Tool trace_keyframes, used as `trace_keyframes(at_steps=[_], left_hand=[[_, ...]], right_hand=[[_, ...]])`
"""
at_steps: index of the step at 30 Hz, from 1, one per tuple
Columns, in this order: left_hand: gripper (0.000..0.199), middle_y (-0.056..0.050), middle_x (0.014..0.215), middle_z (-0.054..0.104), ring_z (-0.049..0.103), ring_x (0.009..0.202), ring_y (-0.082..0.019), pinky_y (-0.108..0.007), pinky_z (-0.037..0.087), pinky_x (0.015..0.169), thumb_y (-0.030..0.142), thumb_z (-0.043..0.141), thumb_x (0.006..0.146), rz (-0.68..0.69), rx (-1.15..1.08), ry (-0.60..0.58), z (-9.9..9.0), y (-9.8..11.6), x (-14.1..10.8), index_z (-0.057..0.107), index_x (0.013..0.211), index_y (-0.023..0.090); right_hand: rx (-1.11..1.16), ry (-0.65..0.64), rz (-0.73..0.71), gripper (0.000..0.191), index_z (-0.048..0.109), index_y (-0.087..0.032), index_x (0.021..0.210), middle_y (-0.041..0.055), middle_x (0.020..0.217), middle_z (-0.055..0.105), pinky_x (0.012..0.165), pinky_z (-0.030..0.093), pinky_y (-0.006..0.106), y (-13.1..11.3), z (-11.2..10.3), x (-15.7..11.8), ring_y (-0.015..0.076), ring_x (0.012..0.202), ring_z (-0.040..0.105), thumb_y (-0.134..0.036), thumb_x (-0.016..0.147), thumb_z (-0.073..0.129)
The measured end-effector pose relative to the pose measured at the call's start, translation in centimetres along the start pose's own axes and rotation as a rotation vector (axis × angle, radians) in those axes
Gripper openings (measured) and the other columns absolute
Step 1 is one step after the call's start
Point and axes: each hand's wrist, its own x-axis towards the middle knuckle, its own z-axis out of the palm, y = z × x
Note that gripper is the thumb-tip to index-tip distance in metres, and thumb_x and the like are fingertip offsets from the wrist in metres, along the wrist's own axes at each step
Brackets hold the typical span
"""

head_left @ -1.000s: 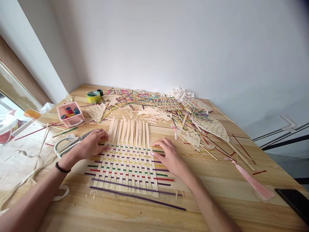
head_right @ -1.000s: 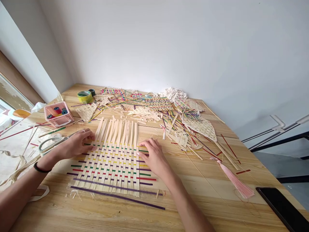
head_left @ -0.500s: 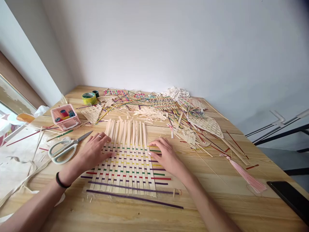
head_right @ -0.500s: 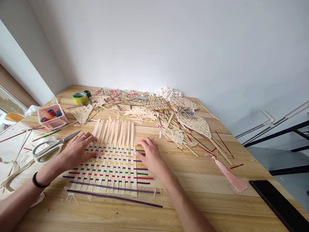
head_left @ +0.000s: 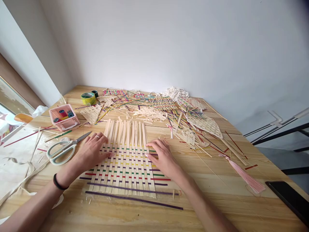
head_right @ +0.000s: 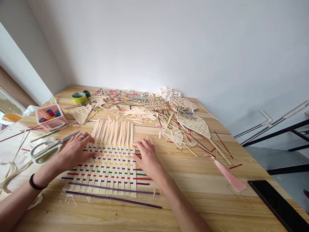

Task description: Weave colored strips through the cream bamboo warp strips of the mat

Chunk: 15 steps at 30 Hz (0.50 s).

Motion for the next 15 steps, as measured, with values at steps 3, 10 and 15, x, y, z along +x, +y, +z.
trace_keyframes(at_steps=[3,10,15], left_hand=[[0.039,-0.010,0.116,0.066,0.058,0.110,-0.033,-0.050,0.045,0.097,0.055,0.069,0.088,-0.013,-0.020,-0.001,0.03,0.00,0.06,0.063,0.105,0.020],[0.044,-0.010,0.117,0.067,0.058,0.114,-0.035,-0.051,0.045,0.097,0.057,0.072,0.085,-0.061,-0.015,0.012,0.00,0.18,-0.02,0.064,0.108,0.021],[0.041,-0.009,0.119,0.066,0.057,0.116,-0.036,-0.050,0.045,0.095,0.055,0.073,0.085,-0.057,-0.016,0.019,0.23,0.12,-0.04,0.063,0.108,0.023]], right_hand=[[-0.002,0.013,-0.009,0.030,0.061,-0.027,0.118,0.0062,0.117,0.063,0.109,0.042,0.051,0.03,0.15,-0.02,0.0273,0.114,0.059,-0.015,0.091,0.067],[-0.007,-0.008,0.015,0.029,0.062,-0.027,0.120,0.0075,0.119,0.063,0.107,0.044,0.051,-0.13,0.00,0.04,0.0283,0.117,0.058,-0.016,0.093,0.064],[0.002,-0.013,0.001,0.032,0.061,-0.028,0.124,0.0076,0.119,0.062,0.107,0.043,0.052,-0.35,0.04,0.07,0.0280,0.117,0.058,-0.016,0.095,0.061]])
